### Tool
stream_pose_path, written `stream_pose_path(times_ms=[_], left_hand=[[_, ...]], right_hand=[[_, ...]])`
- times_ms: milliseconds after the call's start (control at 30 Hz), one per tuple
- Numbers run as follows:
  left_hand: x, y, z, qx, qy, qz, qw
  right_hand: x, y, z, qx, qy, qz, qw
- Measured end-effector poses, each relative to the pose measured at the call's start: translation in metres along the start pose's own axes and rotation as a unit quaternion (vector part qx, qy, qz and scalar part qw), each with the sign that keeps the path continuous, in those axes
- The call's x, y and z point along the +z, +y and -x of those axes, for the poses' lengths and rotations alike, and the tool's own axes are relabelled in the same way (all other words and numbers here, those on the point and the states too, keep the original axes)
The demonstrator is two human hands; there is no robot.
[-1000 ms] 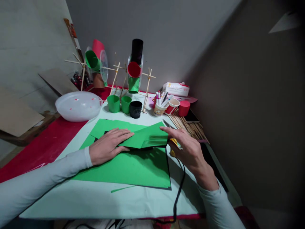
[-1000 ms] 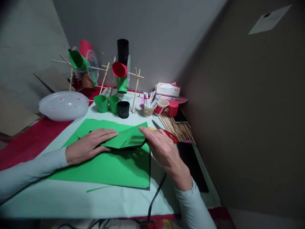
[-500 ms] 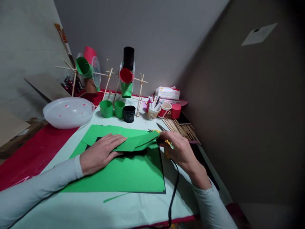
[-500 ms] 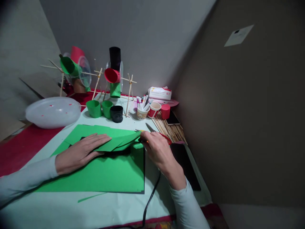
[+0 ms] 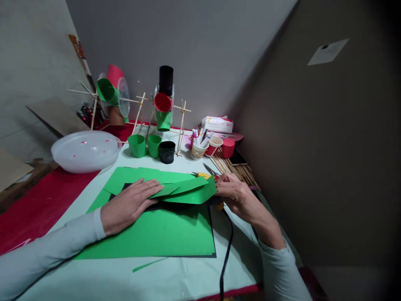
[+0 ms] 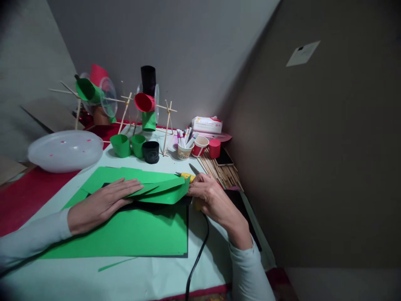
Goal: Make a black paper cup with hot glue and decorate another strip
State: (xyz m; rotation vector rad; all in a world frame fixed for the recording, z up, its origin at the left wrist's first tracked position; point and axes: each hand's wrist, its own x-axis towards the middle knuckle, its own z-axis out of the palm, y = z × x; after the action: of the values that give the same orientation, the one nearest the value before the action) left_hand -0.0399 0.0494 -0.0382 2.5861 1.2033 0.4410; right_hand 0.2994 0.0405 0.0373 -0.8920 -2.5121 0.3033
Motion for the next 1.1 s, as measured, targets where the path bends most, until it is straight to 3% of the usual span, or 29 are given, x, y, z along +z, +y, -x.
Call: stream_pose_path(times_ms=[267,467,567,667,733,900,1100], left_hand=[[-0.001,-0.002,0.0,0.011,-0.007,-0.015,1.0],[0.004,-0.006,0.003,0.026,0.003,-0.034,0.999],[0.007,-0.01,0.005,0.038,0.006,-0.045,0.998],[0.011,-0.012,0.007,0.052,0.013,-0.06,0.997],[0.013,-0.009,0.008,0.067,0.011,-0.074,0.995],[0.004,0.008,0.009,0.077,0.049,-0.081,0.992],[-0.02,0.017,0.006,0.017,0.104,0.077,0.991]], right_hand=[[-0.009,0.004,0.007,0.029,0.06,-0.053,0.996],[-0.021,0.005,0.013,0.065,0.154,-0.116,0.979],[-0.023,0.007,0.022,0.107,0.247,-0.143,0.953],[-0.024,0.009,0.028,0.142,0.361,-0.166,0.907],[-0.023,0.009,0.027,0.166,0.403,-0.18,0.882],[-0.013,0.003,0.01,0.224,0.364,-0.228,0.875],[0.016,0.002,-0.006,0.247,0.288,-0.317,0.869]])
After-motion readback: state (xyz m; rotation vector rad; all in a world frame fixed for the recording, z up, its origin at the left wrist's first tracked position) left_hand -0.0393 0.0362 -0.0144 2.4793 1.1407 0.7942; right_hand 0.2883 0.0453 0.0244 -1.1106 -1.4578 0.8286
